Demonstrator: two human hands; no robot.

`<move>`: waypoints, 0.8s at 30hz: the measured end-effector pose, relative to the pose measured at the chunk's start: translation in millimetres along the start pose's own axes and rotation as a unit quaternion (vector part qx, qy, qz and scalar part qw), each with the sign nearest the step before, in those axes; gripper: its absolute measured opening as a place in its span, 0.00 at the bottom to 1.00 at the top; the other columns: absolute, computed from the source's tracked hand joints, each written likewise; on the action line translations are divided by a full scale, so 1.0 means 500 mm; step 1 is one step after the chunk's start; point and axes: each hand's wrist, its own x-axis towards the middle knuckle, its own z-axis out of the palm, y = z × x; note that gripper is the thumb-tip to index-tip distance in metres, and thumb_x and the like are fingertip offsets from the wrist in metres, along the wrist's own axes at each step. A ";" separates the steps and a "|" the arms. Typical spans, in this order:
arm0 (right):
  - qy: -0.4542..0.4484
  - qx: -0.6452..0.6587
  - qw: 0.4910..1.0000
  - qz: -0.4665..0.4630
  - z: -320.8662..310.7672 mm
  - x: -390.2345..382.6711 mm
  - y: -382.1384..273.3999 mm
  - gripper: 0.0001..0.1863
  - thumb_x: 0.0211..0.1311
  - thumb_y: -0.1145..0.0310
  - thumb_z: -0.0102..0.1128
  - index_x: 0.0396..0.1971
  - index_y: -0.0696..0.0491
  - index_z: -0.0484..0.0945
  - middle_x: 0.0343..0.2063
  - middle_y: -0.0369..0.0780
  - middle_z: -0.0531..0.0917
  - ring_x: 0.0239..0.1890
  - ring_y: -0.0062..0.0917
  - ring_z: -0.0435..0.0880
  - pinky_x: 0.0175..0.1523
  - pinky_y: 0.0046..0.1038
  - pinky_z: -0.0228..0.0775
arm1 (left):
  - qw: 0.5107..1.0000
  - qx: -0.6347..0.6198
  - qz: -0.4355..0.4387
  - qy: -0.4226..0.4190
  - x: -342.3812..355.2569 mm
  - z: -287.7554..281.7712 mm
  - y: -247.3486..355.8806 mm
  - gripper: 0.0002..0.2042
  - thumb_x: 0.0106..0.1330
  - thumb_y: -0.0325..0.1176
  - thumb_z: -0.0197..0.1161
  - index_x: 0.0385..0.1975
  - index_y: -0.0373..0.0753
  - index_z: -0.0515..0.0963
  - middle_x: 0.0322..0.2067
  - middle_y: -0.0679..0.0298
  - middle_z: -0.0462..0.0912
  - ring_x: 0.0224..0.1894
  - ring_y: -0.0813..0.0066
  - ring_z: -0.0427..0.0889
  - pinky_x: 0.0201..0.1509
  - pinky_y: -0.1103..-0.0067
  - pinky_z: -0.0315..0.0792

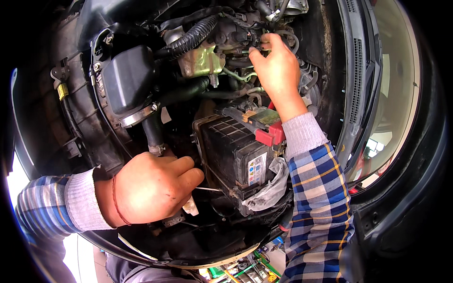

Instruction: The person works under the hood of a car, using a small flathead screwdriver to pry open and disconnect a black electrical connector. They then reseat the connector and continue adjusting components near the battery and engine block.

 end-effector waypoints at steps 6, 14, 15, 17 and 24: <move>-0.108 0.054 0.990 -0.079 -0.033 0.007 -0.013 0.14 0.57 0.65 0.70 0.38 0.58 0.80 0.32 0.40 0.81 0.29 0.29 0.83 0.37 0.29 0.74 | 1.000 -0.011 0.009 -0.003 0.000 -0.011 -0.016 0.10 0.52 0.30 0.64 0.32 0.38 0.73 0.27 0.61 0.73 0.28 0.65 0.81 0.31 0.71 0.77; -0.100 -0.009 0.986 -0.134 -0.006 0.005 0.017 0.17 0.61 0.58 0.68 0.39 0.56 0.81 0.34 0.45 0.85 0.36 0.43 0.85 0.41 0.37 0.76 | 0.999 0.021 0.023 -0.006 -0.004 0.003 -0.011 0.08 0.52 0.30 0.61 0.30 0.38 0.71 0.28 0.61 0.74 0.28 0.65 0.82 0.32 0.71 0.77; -0.119 0.003 0.987 -0.108 -0.004 0.004 0.021 0.18 0.61 0.57 0.68 0.40 0.57 0.81 0.34 0.47 0.85 0.38 0.44 0.85 0.42 0.37 0.76 | 0.999 0.022 0.023 -0.007 -0.002 0.002 -0.010 0.08 0.52 0.30 0.61 0.30 0.38 0.71 0.28 0.61 0.74 0.28 0.65 0.82 0.32 0.71 0.77; -0.148 0.007 0.985 -0.083 -0.003 0.009 0.017 0.20 0.61 0.56 0.68 0.42 0.58 0.80 0.34 0.51 0.86 0.39 0.45 0.86 0.43 0.37 0.77 | 0.999 0.027 0.023 0.000 -0.002 -0.001 -0.012 0.08 0.53 0.30 0.60 0.30 0.38 0.71 0.28 0.61 0.74 0.29 0.64 0.82 0.32 0.71 0.77; -0.158 -0.065 0.981 -0.094 0.020 0.021 0.045 0.23 0.56 0.57 0.67 0.45 0.60 0.78 0.30 0.51 0.85 0.39 0.49 0.85 0.45 0.42 0.76 | 0.999 -0.010 0.023 0.041 0.000 0.009 -0.028 0.08 0.51 0.28 0.63 0.30 0.38 0.72 0.27 0.61 0.74 0.28 0.60 0.80 0.28 0.68 0.74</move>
